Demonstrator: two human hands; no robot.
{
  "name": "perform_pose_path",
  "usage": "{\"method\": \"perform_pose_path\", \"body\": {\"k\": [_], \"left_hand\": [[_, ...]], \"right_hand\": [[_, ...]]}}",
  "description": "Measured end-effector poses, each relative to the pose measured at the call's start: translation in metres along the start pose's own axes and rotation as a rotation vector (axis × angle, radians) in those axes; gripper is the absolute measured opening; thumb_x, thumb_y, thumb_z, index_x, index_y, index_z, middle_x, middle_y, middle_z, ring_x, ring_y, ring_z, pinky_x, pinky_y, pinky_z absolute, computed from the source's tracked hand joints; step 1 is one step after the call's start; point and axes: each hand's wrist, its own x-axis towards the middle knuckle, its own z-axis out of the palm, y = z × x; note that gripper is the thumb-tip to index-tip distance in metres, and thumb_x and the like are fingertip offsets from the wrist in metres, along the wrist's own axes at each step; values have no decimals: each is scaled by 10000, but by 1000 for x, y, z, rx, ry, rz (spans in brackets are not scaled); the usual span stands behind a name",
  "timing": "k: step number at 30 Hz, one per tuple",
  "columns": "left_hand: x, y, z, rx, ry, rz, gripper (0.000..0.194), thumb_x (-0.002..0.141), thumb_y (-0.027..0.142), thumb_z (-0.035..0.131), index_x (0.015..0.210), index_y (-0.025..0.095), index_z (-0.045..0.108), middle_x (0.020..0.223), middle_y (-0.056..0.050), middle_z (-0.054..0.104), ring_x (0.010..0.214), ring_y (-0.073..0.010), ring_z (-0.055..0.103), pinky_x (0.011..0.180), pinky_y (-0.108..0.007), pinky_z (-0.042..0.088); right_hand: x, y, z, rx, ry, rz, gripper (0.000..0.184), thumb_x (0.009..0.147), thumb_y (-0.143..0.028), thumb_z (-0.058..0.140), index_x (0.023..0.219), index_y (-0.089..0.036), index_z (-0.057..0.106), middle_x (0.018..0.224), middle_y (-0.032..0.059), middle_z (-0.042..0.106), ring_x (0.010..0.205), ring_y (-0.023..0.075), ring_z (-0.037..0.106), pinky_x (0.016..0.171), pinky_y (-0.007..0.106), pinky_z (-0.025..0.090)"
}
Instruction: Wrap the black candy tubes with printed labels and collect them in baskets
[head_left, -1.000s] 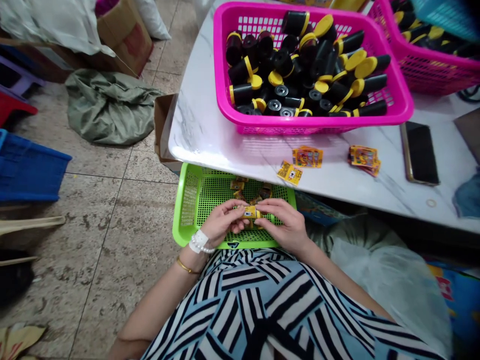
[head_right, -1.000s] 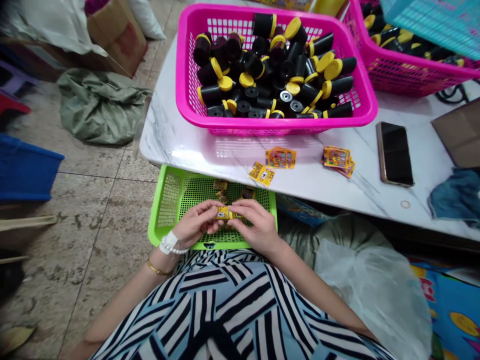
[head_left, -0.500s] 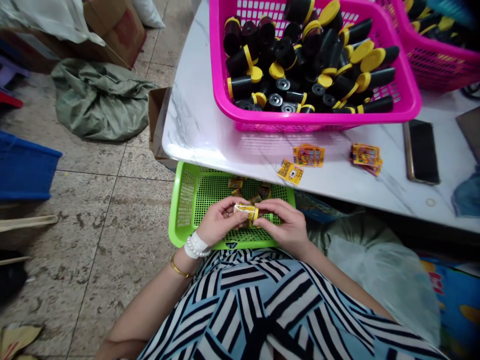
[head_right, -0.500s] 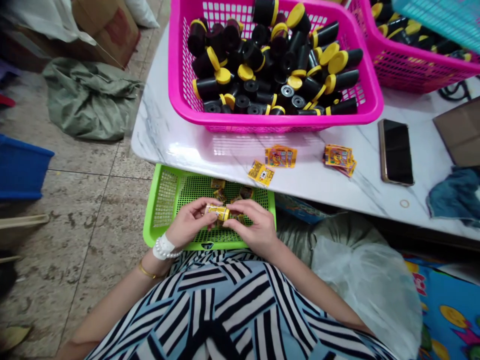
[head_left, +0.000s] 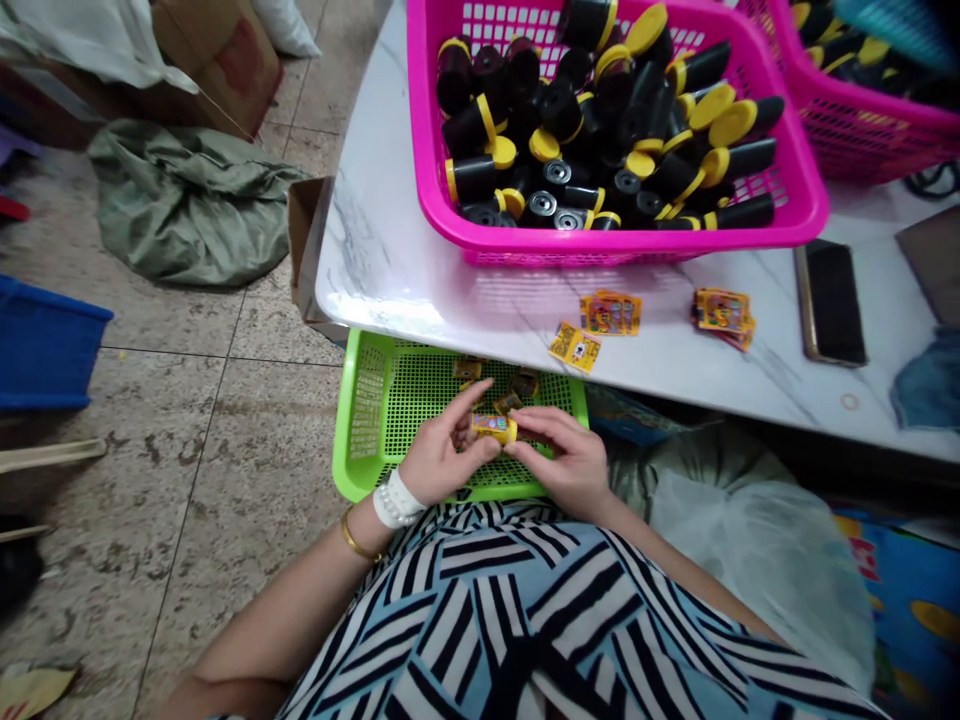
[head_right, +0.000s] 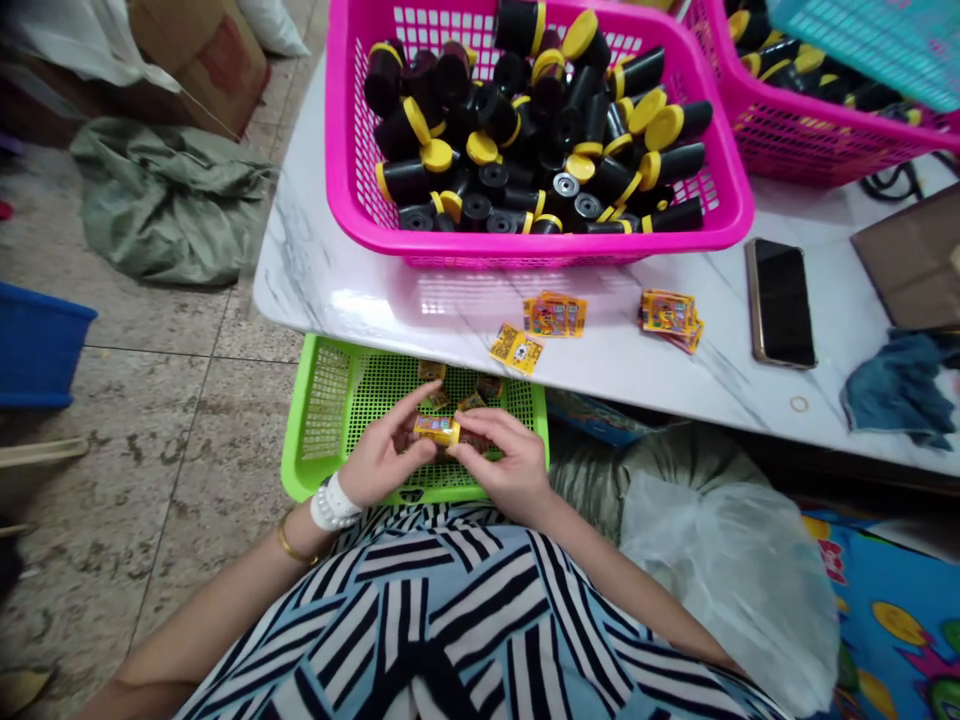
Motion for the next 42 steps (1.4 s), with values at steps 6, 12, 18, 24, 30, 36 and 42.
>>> {"method": "perform_pose_path", "body": {"k": [6, 12, 18, 24, 30, 36, 42], "left_hand": [[-7, -14, -2, -12, 32, -87, 329, 775, 347, 734, 1045, 163, 691, 837, -62, 688, 609, -126, 576, 602, -241, 468], [-6, -6, 0, 346, 26, 194, 261, 793, 265, 717, 1046, 205, 727, 969, -80, 698, 886, -195, 614, 836, -286, 465], [5, -10, -3, 109, -127, -145, 336, 856, 459, 621, 903, 132, 680, 559, 12, 567, 438, -89, 472, 446, -196, 349], [2, -15, -1, -210, -190, -260, 450, 795, 496, 698, 1022, 113, 633, 686, -29, 658, 485, -77, 550, 467, -180, 408], [-1, -20, 3, -406, -116, -348, 383, 783, 470, 727, 889, 130, 587, 566, 3, 639, 359, -53, 498, 357, -140, 344], [6, -12, 9, -497, -103, -274, 390, 774, 482, 728, 890, 141, 576, 535, 18, 635, 329, -62, 499, 329, -138, 367], [6, -17, 13, -425, 22, -306, 401, 771, 497, 723, 717, 152, 526, 419, 51, 561, 232, -35, 369, 262, -129, 265]], "right_hand": [[1, 0, -1, -22, -46, -110, 236, 713, -239, 794, 948, -243, 783, 935, 84, 758, 805, 196, 723, 760, 336, 625], [1, 9, 6, 497, -101, 595, 329, 582, -338, 886, 835, -164, 765, 754, 47, 753, 615, 172, 718, 656, 339, 639], [4, 18, 1, 607, -258, 653, 365, 665, -416, 830, 913, -161, 746, 782, 46, 743, 596, 134, 697, 617, 291, 622], [7, 19, -6, 415, -251, 290, 207, 675, -293, 843, 867, -232, 794, 909, 46, 692, 811, 144, 666, 751, 278, 591], [8, 18, 5, 550, -187, 365, 169, 656, -298, 857, 777, -225, 764, 788, 12, 658, 651, 138, 665, 591, 284, 621], [9, 21, 11, 701, -128, 439, 218, 623, -275, 878, 776, -208, 737, 869, -1, 656, 622, 123, 679, 569, 281, 637], [8, 20, 8, 510, -221, 338, 299, 718, -317, 818, 1001, -249, 747, 902, 34, 699, 753, 156, 692, 707, 324, 619]]}}
